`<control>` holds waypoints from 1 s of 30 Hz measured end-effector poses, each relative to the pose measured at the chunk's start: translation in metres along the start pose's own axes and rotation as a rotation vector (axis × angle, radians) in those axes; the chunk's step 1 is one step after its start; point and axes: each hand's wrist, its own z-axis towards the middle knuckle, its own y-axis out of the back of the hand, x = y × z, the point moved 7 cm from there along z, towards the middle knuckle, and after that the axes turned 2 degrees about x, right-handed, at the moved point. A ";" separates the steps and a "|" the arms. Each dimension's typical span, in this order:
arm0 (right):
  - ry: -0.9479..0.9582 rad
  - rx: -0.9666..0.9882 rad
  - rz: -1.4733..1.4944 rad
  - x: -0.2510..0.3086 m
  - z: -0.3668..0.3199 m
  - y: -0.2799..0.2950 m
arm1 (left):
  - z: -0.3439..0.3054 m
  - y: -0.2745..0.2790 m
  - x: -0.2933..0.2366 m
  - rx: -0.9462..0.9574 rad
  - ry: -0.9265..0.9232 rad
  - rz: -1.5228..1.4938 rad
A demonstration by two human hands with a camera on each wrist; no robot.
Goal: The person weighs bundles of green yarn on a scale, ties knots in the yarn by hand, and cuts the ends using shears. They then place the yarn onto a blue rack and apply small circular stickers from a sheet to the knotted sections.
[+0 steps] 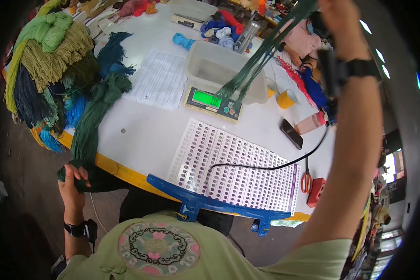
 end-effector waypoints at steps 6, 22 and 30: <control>-0.142 0.257 -1.267 -0.210 -0.146 0.012 | 0.003 -0.027 -0.005 0.089 0.028 -0.044; -0.437 0.206 -0.350 -0.185 -0.334 -0.174 | -0.016 -0.161 -0.008 0.580 0.166 -0.227; -0.534 0.205 -0.218 -0.204 -0.347 -0.212 | -0.020 -0.194 0.006 0.767 0.254 -0.250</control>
